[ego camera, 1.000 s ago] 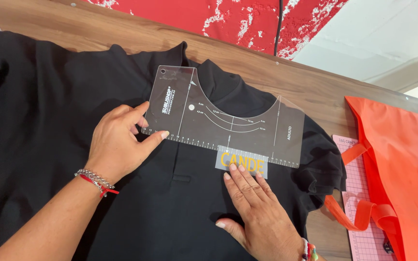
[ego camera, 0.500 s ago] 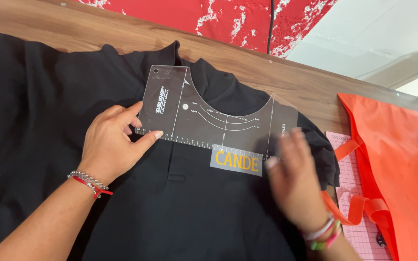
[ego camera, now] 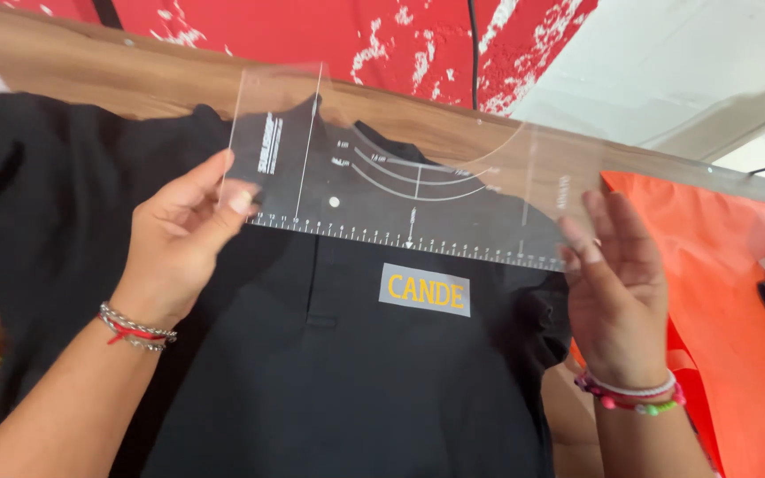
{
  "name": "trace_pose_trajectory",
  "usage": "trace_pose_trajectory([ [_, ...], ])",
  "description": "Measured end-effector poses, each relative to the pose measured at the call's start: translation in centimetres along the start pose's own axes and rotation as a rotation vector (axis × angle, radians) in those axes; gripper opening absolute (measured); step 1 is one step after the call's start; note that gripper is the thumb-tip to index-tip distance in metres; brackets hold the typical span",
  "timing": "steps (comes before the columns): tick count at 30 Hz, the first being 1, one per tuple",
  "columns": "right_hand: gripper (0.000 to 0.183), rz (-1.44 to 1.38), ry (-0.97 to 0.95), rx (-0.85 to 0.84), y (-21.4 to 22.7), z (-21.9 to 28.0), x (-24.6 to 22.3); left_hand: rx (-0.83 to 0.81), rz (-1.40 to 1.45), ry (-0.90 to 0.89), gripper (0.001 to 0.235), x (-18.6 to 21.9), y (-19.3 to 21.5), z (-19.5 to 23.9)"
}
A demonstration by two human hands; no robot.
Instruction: The person smooths a black polo shirt on a table, then cuts a vinyl lettering piece from a sheet using scissors. They place the cut vinyl on the shirt's chest, use a curved ruler to align it, and apply tape to secure the vinyl in place.
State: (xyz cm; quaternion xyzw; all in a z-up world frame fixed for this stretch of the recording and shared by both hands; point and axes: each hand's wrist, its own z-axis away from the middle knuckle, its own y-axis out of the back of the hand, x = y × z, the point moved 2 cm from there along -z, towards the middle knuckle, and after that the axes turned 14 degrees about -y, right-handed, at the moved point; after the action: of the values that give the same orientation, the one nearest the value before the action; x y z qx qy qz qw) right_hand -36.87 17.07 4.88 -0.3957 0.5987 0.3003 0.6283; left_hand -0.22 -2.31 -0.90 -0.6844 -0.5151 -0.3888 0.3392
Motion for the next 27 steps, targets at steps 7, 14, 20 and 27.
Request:
trace_pose_trajectory([
  [7,0.057,-0.385,-0.032,-0.195,0.6,1.6,-3.3,0.233,0.549,0.406,0.044,7.6,0.6,-1.7],
  [14,0.039,1.052,0.339,-0.177,-5.9,5.1,2.1,0.509,0.676,0.328,0.028,12.3,6.8,-0.9],
  [20,0.093,1.543,0.738,-0.249,-7.1,6.9,8.8,0.632,0.687,-0.061,0.020,16.1,13.8,4.5],
  [27,0.090,1.474,0.647,-0.358,-7.3,7.1,8.9,0.172,-1.073,-0.441,0.040,7.3,26.1,14.9],
])
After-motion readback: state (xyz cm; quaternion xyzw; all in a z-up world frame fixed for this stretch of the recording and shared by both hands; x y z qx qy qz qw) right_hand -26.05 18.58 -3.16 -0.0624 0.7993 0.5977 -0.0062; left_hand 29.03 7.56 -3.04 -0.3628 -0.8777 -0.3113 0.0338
